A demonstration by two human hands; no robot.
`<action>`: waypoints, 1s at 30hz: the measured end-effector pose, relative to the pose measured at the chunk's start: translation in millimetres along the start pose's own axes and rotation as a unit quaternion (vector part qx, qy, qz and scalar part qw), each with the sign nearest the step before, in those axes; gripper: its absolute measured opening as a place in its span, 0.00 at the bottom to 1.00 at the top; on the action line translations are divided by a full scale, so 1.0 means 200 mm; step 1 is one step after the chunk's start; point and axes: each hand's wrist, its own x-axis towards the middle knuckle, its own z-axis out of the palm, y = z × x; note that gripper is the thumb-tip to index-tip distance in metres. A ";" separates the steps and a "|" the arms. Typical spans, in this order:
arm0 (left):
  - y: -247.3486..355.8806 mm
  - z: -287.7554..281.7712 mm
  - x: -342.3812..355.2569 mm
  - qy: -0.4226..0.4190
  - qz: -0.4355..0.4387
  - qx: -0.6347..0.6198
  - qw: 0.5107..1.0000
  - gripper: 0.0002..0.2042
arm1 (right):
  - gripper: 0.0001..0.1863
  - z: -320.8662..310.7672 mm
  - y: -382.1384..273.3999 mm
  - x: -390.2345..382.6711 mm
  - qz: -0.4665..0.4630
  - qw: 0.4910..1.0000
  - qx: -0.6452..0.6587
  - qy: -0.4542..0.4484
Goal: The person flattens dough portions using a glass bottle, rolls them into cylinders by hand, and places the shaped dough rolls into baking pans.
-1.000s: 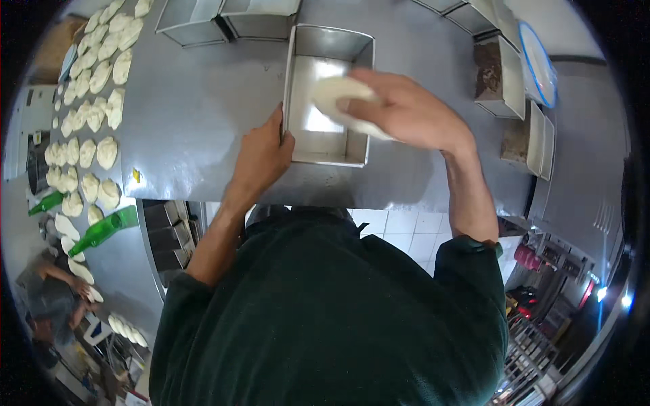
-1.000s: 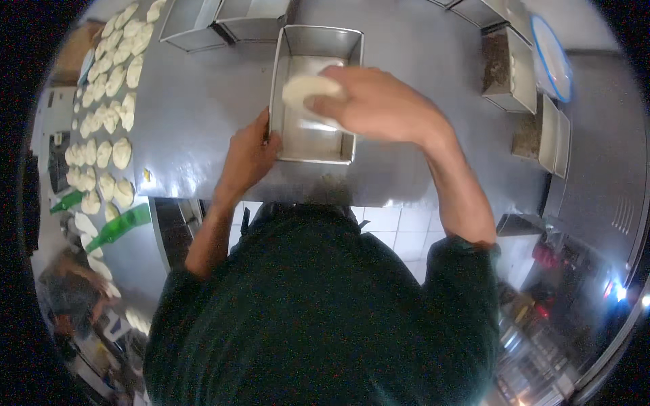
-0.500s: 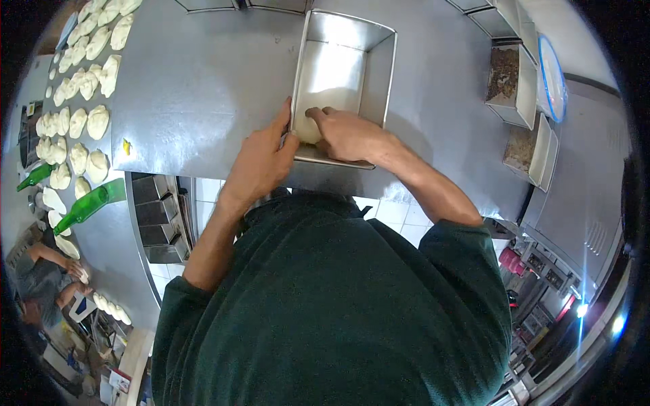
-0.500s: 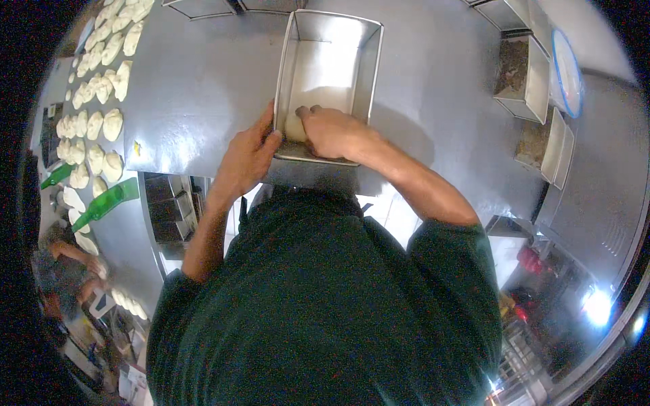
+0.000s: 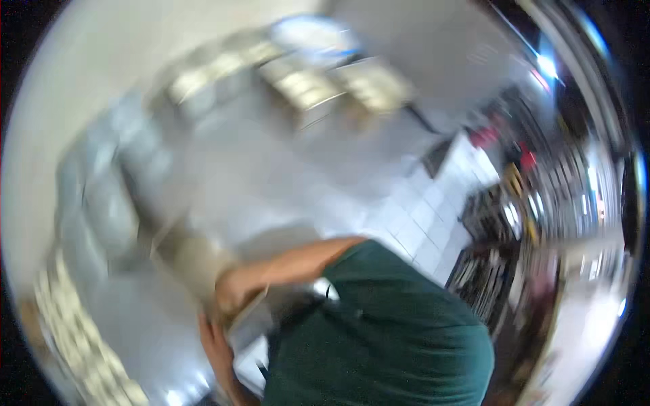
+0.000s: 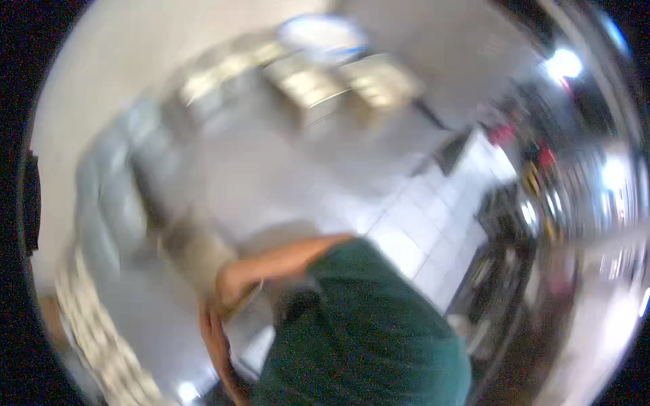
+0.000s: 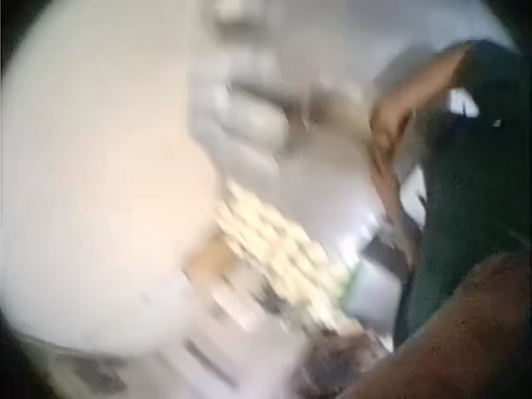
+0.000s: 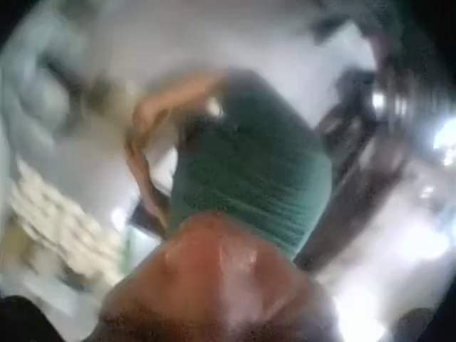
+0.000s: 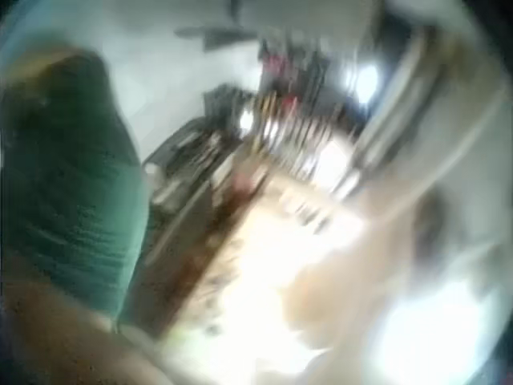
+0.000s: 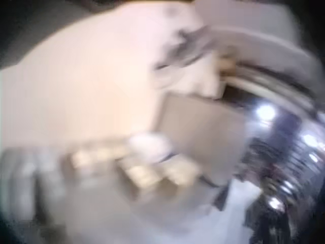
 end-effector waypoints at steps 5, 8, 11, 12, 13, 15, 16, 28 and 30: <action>-0.35 0.09 0.24 -0.059 0.062 -0.117 0.989 0.24 | 0.23 -0.03 -0.17 0.20 0.244 0.957 -0.061 -0.145; -0.46 0.16 0.30 -0.035 0.110 -0.148 0.982 0.24 | 0.26 -0.11 -0.25 0.34 0.325 0.910 -0.010 -0.256; -0.58 0.11 0.33 -0.023 0.122 -0.162 0.979 0.25 | 0.28 -0.13 -0.33 0.41 0.333 0.896 -0.024 -0.293; -0.62 0.08 0.34 -0.029 0.119 -0.170 0.978 0.26 | 0.30 -0.13 -0.35 0.44 0.325 0.897 -0.055 -0.295; -0.67 0.05 0.34 -0.033 0.113 -0.178 0.977 0.27 | 0.31 -0.11 -0.37 0.48 0.316 0.897 -0.086 -0.298; -0.59 0.02 0.30 -0.046 0.110 -0.185 0.975 0.28 | 0.32 -0.08 -0.36 0.50 0.339 0.888 -0.096 -0.295; -0.55 -0.01 0.29 -0.071 0.103 -0.184 0.975 0.29 | 0.33 -0.06 -0.33 0.52 0.364 0.880 -0.079 -0.294; -0.74 -0.26 0.04 -0.020 0.085 -0.252 0.964 0.29 | 0.19 -0.41 -0.60 0.39 0.474 0.872 -0.110 0.054; -0.99 -0.34 -0.08 0.016 0.122 -0.219 0.968 0.26 | 0.12 -0.47 -0.98 0.49 0.412 0.856 -0.112 0.292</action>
